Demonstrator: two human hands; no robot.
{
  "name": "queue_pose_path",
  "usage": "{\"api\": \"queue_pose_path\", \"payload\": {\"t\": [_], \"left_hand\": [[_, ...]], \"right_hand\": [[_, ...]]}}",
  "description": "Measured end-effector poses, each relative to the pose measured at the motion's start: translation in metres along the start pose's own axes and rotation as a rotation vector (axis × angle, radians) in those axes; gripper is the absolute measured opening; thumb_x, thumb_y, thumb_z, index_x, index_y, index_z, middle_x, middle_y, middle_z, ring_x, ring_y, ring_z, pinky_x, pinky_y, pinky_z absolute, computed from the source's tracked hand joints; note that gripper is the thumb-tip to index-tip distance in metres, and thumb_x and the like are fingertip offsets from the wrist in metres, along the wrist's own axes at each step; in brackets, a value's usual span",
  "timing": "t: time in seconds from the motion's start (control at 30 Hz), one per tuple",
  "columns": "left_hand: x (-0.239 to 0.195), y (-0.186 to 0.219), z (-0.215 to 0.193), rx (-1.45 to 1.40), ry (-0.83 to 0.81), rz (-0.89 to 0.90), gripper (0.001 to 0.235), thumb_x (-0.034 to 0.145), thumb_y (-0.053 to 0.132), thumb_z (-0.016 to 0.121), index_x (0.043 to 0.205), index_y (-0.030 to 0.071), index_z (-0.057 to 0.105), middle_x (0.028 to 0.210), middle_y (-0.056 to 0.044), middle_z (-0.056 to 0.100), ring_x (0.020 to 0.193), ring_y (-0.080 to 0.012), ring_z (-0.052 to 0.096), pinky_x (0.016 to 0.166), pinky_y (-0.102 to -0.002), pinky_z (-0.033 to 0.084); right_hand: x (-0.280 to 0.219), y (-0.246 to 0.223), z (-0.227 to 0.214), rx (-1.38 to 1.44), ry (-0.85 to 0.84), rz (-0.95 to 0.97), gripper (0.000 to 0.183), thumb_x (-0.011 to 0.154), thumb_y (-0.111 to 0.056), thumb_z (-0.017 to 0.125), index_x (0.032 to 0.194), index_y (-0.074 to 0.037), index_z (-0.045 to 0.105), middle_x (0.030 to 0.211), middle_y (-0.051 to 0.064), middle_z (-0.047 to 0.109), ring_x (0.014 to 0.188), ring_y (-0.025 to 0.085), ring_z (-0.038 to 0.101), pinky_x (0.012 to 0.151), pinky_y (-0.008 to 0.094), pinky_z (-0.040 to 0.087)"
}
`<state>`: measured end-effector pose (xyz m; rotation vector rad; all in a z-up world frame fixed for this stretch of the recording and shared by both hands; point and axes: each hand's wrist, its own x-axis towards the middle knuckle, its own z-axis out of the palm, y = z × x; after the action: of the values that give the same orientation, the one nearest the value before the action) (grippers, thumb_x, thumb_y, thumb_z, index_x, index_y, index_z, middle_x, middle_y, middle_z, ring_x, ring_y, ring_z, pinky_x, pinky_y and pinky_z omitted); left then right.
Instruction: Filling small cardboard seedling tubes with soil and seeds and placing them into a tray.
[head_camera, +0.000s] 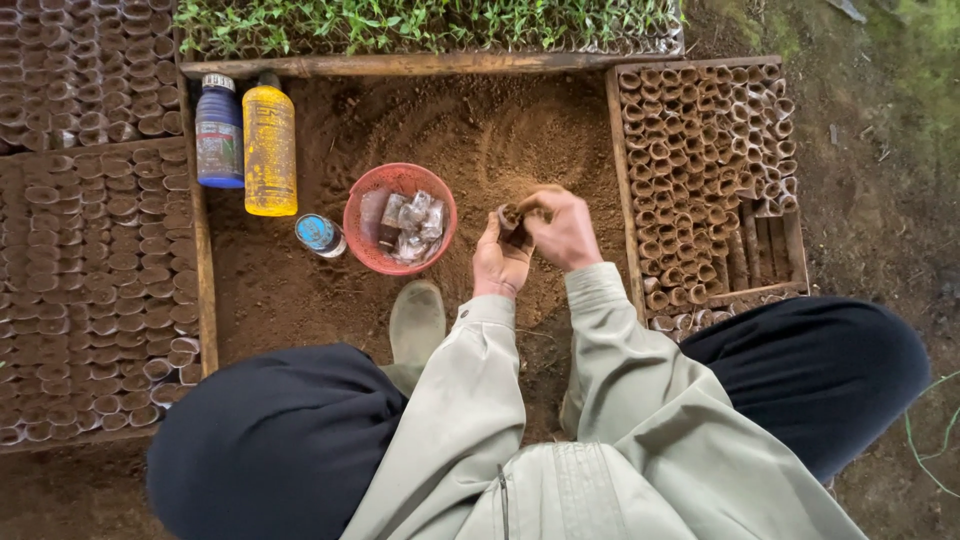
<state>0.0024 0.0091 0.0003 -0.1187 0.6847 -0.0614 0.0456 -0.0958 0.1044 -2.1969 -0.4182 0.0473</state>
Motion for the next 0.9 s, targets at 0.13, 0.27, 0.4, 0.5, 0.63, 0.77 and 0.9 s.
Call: {"api": "queue_pose_path", "payload": {"t": [0.13,0.27,0.4,0.5,0.63,0.77,0.9], "left_hand": [[0.017,-0.001,-0.015,-0.022,-0.008,0.009,0.024,0.097,0.031,0.072,0.103,0.008,0.077,0.102,-0.012,0.077,0.097,-0.0275,0.074,0.091,-0.045,0.063],[0.022,0.001,-0.019,-0.026,0.031,-0.038,0.021,0.097,0.030,0.072,0.101,0.009,0.077,0.101,-0.010,0.077,0.095,-0.0263,0.074,0.089,-0.043,0.064],[0.021,0.003,-0.014,-0.026,0.099,-0.055,0.018,0.097,0.022,0.072,0.100,0.005,0.076,0.098,-0.013,0.075,0.092,-0.0265,0.072,0.084,-0.037,0.065],[0.011,0.009,-0.007,0.019,0.115,-0.050,0.021,0.097,0.028,0.072,0.102,0.008,0.077,0.099,-0.010,0.076,0.091,-0.0229,0.073,0.084,-0.039,0.065],[0.004,0.017,-0.001,-0.004,0.115,-0.041,0.023,0.096,0.026,0.073,0.102,0.004,0.077,0.101,-0.019,0.076,0.093,-0.0324,0.074,0.084,-0.041,0.066],[-0.003,0.021,0.006,0.030,0.063,0.011,0.021,0.098,0.020,0.071,0.106,0.002,0.075,0.111,-0.025,0.073,0.101,-0.0399,0.072,0.086,-0.045,0.066],[-0.016,0.019,0.026,0.033,0.019,0.008,0.017,0.097,0.016,0.072,0.105,0.001,0.076,0.113,-0.025,0.073,0.104,-0.0406,0.072,0.088,-0.046,0.066]], "right_hand": [[-0.006,0.010,0.011,-0.138,-0.106,-0.131,0.026,0.076,-0.011,0.079,0.101,-0.018,0.080,0.129,0.017,0.067,0.119,0.048,0.062,0.097,0.056,0.052],[-0.009,0.022,0.017,-0.245,-0.112,-0.114,0.014,0.081,-0.011,0.080,0.093,-0.015,0.077,0.129,0.011,0.066,0.121,0.042,0.060,0.099,0.051,0.053],[-0.009,0.025,0.016,-0.282,-0.101,-0.127,0.009,0.084,-0.012,0.078,0.092,-0.013,0.073,0.129,0.009,0.066,0.120,0.039,0.061,0.100,0.048,0.053],[-0.009,0.010,0.016,-0.166,-0.031,-0.093,0.011,0.087,-0.020,0.078,0.097,-0.017,0.074,0.125,0.011,0.068,0.113,0.039,0.067,0.094,0.051,0.056],[-0.010,0.052,0.010,-0.131,0.126,-0.008,0.014,0.087,-0.018,0.078,0.101,-0.016,0.077,0.116,0.010,0.072,0.109,0.033,0.071,0.092,0.043,0.057],[-0.020,0.139,0.037,-0.427,0.027,0.285,0.024,0.086,-0.031,0.075,0.110,-0.024,0.075,0.114,0.006,0.071,0.108,0.032,0.070,0.094,0.046,0.057],[-0.032,0.099,0.061,-0.625,-0.098,0.313,0.062,0.088,-0.027,0.074,0.144,-0.011,0.056,0.141,0.027,0.055,0.125,0.050,0.059,0.108,0.056,0.051]]}}
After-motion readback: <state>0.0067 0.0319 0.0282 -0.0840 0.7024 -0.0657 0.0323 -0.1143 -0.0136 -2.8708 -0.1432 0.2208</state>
